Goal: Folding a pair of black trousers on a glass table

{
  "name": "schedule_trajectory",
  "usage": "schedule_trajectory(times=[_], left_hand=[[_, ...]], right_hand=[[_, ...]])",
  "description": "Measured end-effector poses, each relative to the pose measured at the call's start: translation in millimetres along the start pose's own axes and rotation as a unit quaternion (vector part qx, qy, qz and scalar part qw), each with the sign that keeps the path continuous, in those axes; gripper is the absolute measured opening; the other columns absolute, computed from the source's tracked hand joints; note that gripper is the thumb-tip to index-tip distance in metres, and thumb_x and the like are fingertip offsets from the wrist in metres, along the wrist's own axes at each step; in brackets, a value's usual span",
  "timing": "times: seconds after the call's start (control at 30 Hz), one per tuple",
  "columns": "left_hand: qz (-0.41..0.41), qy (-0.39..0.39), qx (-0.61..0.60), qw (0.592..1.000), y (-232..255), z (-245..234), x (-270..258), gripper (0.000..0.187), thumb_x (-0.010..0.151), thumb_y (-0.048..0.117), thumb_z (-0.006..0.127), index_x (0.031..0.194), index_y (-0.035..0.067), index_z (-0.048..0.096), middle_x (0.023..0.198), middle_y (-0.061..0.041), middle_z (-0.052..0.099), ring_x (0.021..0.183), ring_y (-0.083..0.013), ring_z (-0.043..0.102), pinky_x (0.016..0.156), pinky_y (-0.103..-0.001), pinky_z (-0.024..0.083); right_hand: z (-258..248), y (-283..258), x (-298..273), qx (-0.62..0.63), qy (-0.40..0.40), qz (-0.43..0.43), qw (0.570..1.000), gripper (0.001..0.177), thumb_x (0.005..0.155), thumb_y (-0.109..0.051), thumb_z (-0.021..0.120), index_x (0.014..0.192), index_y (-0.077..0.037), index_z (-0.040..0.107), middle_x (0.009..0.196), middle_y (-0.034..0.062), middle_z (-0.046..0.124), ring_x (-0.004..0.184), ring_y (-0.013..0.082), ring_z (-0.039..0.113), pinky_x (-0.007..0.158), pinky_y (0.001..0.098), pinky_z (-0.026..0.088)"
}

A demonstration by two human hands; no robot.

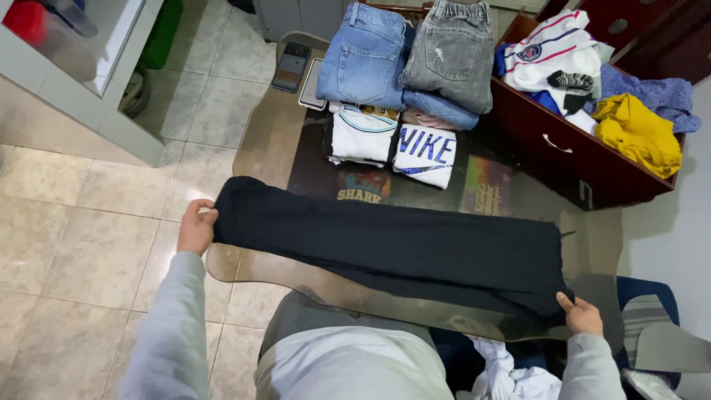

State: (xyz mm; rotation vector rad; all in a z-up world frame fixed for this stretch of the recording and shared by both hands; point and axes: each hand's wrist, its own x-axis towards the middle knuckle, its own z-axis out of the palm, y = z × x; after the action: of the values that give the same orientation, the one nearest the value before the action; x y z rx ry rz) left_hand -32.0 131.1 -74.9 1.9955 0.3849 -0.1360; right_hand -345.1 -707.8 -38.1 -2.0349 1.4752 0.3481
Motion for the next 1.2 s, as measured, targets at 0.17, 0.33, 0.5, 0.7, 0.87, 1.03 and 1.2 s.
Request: schedule_trajectory(times=[0.17,0.33,0.5,0.7,0.87,1.03,1.2], left_hand=[[-0.027,-0.017,0.289,0.957,16,9,-21,0.028,0.099,0.023,0.046,0.125,0.021,0.057,0.103,-0.021,0.073,0.096,-0.046,0.066,0.08,-0.054,0.048],[-0.117,-0.091,0.299,0.943,47,5,-28,0.05,0.092,0.025,0.048,0.14,0.011,0.052,0.132,-0.027,0.065,0.118,-0.0462,0.062,0.098,-0.051,0.048],[-0.086,-0.069,0.247,0.963,83,11,-25,0.073,0.088,0.064,0.064,0.141,0.014,0.059,0.128,-0.02,0.069,0.124,-0.0405,0.062,0.105,-0.054,0.047],[-0.032,-0.01,0.179,0.983,79,29,-5,0.047,0.093,0.052,0.072,0.101,0.007,0.07,0.099,-0.02,0.071,0.105,-0.0435,0.067,0.091,-0.052,0.052],[-0.039,-0.004,0.035,0.999,52,49,10,0.035,0.097,0.043,0.069,0.092,0.009,0.066,0.085,-0.014,0.065,0.091,-0.0335,0.063,0.078,-0.045,0.048],[-0.103,0.009,-0.079,0.991,21,50,18,0.044,0.102,0.044,0.063,0.12,0.005,0.064,0.123,-0.021,0.063,0.119,-0.0351,0.057,0.1,-0.05,0.045],[-0.143,0.048,-0.193,0.969,58,51,-7,0.052,0.103,0.045,0.064,0.136,0.005,0.057,0.139,-0.021,0.052,0.132,-0.0335,0.049,0.109,-0.048,0.041]], right_hand=[[13,-2,-1,-0.037,0.011,-0.005,0.999,0.068,0.098,-0.036,0.066,0.151,0.004,0.05,0.154,0.0253,0.047,0.14,0.0459,0.044,0.114,0.0576,0.035],[28,-18,-4,-0.155,0.103,-0.072,0.98,0.06,0.084,-0.028,0.074,0.139,-0.008,0.06,0.13,0.0239,0.07,0.117,0.0506,0.064,0.092,0.0595,0.051],[70,-112,-63,-0.163,0.191,-0.322,0.913,0.043,0.092,-0.03,0.071,0.132,-0.014,0.071,0.127,0.0188,0.07,0.122,0.041,0.063,0.102,0.0539,0.048],[152,-220,-129,-0.128,0.052,-0.484,0.864,0.028,0.095,-0.03,0.067,0.12,-0.018,0.073,0.118,0.0099,0.073,0.116,0.032,0.067,0.102,0.0451,0.05],[198,-281,-195,-0.114,-0.018,-0.541,0.833,0.035,0.093,-0.03,0.069,0.126,-0.017,0.069,0.123,0.0131,0.07,0.12,0.0341,0.064,0.103,0.0469,0.05],[242,-320,-216,-0.189,-0.026,-0.576,0.795,0.049,0.09,-0.041,0.072,0.134,-0.021,0.064,0.138,0.0058,0.06,0.129,0.0304,0.057,0.103,0.0477,0.048],[278,-334,-189,-0.239,0.024,-0.514,0.823,0.032,0.101,-0.056,0.051,0.108,-0.033,0.072,0.114,-0.0053,0.07,0.114,0.0216,0.064,0.104,0.0514,0.044]])
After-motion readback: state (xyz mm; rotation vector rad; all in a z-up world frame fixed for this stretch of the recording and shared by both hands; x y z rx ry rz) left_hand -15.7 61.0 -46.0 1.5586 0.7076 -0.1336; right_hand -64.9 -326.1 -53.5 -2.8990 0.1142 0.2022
